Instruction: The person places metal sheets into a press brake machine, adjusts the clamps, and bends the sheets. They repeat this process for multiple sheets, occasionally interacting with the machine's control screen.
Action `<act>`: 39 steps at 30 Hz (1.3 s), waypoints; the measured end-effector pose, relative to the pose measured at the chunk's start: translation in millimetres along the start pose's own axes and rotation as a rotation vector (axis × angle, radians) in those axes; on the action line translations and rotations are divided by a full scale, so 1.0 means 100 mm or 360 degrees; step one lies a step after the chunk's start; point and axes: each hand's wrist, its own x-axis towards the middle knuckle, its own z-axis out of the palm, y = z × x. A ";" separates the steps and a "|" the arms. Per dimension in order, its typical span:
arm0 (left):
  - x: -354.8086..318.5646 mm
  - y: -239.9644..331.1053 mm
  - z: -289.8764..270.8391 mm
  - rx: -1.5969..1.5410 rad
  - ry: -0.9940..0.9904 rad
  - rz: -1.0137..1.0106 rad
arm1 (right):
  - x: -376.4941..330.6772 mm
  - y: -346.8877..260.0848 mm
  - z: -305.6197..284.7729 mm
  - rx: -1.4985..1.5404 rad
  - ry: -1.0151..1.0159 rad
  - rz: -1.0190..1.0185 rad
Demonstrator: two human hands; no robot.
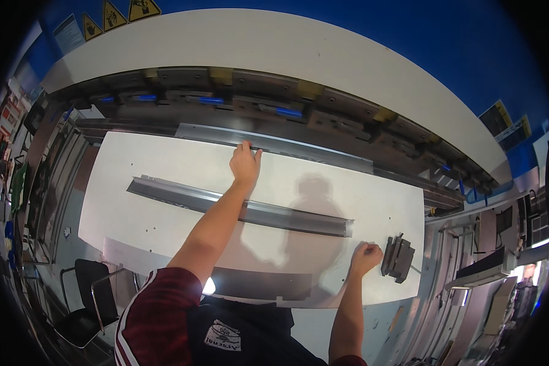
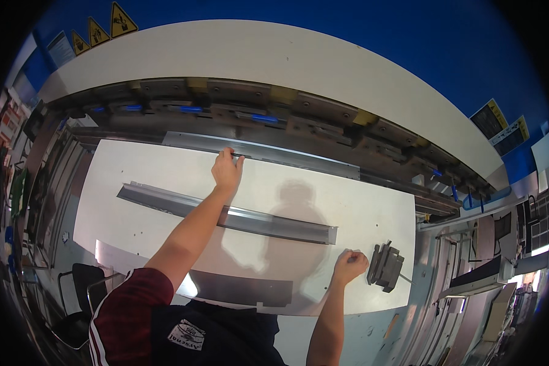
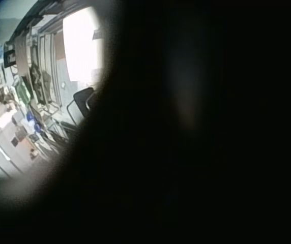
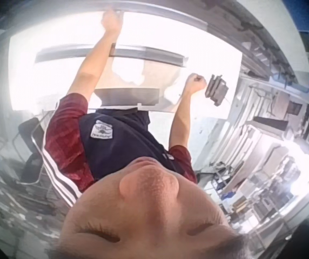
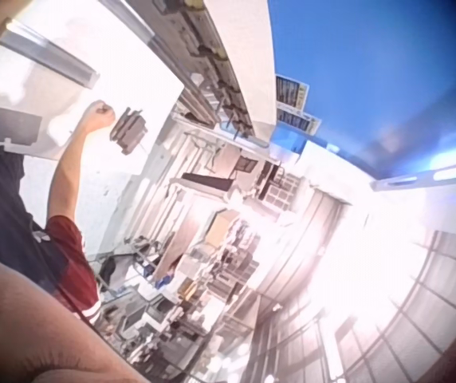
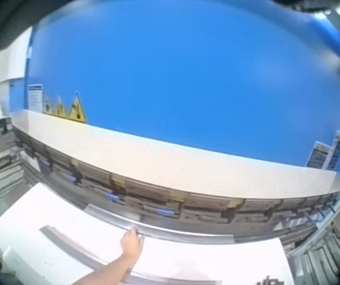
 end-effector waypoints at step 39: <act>0.21 -0.34 -0.30 -0.0020 0.0074 -0.0152 | 0.00 0.06 0.01 0.0046 -0.0073 0.0060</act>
